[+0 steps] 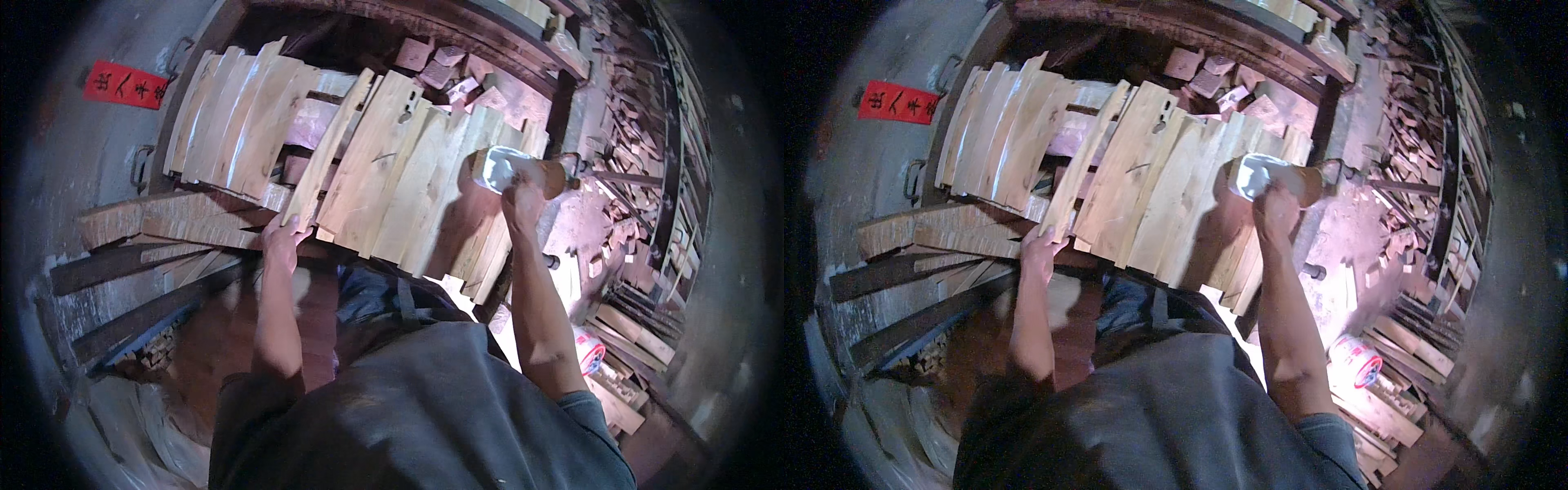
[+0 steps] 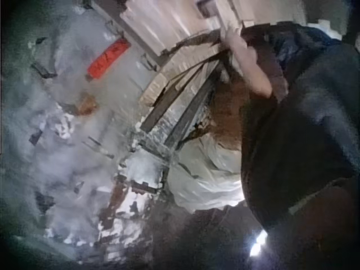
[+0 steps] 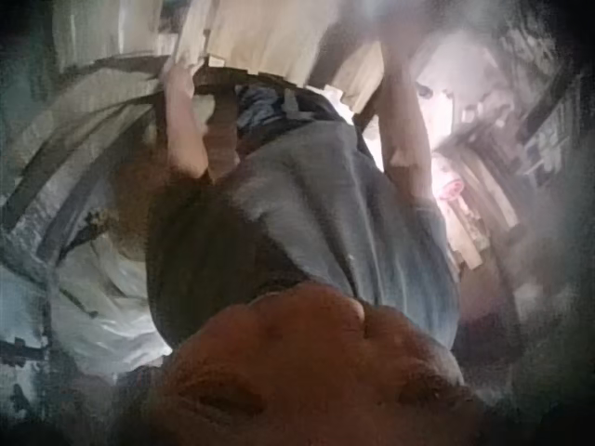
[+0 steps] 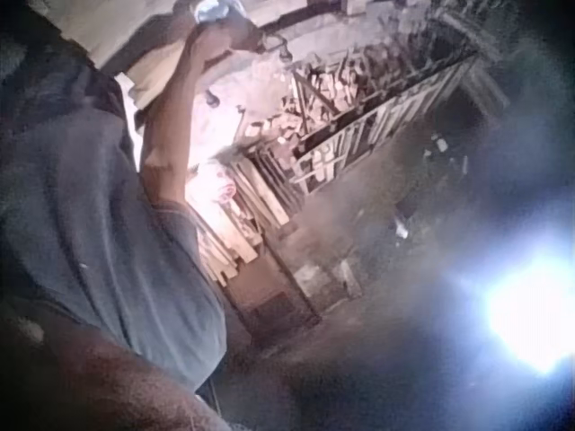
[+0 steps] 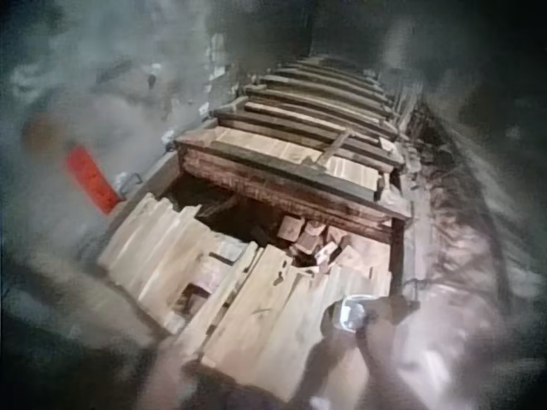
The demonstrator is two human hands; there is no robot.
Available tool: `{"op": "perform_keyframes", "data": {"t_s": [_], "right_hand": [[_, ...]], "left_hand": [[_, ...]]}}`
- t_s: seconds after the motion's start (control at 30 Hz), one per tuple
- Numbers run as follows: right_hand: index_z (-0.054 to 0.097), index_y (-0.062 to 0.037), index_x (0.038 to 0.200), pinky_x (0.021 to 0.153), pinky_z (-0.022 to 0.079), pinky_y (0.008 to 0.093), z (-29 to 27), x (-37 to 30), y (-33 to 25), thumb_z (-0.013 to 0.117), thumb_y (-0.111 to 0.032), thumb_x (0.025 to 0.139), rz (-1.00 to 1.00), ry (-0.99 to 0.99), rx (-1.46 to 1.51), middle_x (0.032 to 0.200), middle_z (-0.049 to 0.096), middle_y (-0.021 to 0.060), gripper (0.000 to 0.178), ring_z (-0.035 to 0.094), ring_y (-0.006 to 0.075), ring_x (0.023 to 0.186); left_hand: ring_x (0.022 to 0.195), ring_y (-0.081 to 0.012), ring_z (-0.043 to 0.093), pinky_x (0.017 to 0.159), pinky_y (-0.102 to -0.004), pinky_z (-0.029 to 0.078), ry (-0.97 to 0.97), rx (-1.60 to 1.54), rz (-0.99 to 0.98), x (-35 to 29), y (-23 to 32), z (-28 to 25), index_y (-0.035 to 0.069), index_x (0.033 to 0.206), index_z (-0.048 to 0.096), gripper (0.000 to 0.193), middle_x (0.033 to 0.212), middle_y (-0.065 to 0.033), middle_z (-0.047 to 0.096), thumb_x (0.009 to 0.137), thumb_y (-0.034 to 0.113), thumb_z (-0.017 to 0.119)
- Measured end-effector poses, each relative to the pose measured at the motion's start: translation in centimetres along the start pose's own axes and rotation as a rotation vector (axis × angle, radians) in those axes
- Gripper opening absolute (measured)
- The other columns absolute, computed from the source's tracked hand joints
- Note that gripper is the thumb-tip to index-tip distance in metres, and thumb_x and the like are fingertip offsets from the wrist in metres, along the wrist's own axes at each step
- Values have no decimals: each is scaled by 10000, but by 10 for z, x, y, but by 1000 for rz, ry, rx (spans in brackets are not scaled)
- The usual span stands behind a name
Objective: The person repeatedly picks up thin wooden planks, applies a white adhesive to one face using a brush, and stacks the coated planks on a workbench. The person occasionally flips planks to coat the opposite side before stacking.
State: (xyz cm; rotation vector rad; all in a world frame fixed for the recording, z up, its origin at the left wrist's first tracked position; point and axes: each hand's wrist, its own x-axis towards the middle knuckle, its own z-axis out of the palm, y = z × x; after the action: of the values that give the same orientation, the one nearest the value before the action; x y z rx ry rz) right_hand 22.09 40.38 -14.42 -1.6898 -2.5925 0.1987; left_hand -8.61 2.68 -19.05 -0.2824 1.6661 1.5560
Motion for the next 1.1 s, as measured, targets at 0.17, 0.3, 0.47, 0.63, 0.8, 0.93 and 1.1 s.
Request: {"op": "perform_keyframes", "data": {"t_s": [0.17,0.3,0.47,0.63,0.8,0.93,1.1], "right_hand": [[687,-2,998,807,537,520,14,11,18,588,-209,787,-196,142,272,914,683,272,311,675,451,852],[714,34,894,681,517,470,35,-2,16,551,-194,854,277,57,814,831,680,238,283,660,377,724],[650,45,1072,423,419,291,14,-37,-8,534,-81,916,762,9,1435,736,641,75,232,565,144,515],[520,45,1335,433,429,272,-9,-60,-16,443,-44,975,740,34,1700,777,632,76,379,547,143,524],[537,-17,1286,466,435,252,-33,-78,-5,445,-132,1022,707,-146,2069,804,600,78,303,542,141,572],[569,-13,1259,468,439,247,-32,-90,1,489,-201,1029,668,-208,2074,785,603,70,307,555,139,563],[593,12,1250,480,457,248,-16,-92,-6,552,-166,1002,499,-266,1992,807,631,86,308,596,147,591]], "left_hand": [[951,-237,660,846,-391,547,-86,-32,35,-36,17,21,-56,1250,573,305,1100,-133,663,1018,124,489],[874,-214,642,764,-357,521,-181,-154,42,-66,22,31,-58,1235,571,310,1050,-134,670,1005,136,496],[832,-216,646,741,-339,521,-220,-75,4,-114,27,51,-68,1194,599,325,997,-152,682,994,178,526],[807,-190,645,717,-308,527,-147,71,1,-161,17,62,-63,1140,622,245,983,-135,679,967,106,582],[842,-153,633,774,-290,525,-7,568,286,-194,18,65,-48,1080,651,271,976,-86,682,827,-6,736],[909,-199,638,828,-312,517,-9,650,588,-207,22,74,-43,1049,664,289,997,-99,642,773,-55,749],[952,-189,630,845,-298,515,-60,793,774,-222,39,90,-64,1112,650,347,1050,-116,625,778,-63,747]]}}
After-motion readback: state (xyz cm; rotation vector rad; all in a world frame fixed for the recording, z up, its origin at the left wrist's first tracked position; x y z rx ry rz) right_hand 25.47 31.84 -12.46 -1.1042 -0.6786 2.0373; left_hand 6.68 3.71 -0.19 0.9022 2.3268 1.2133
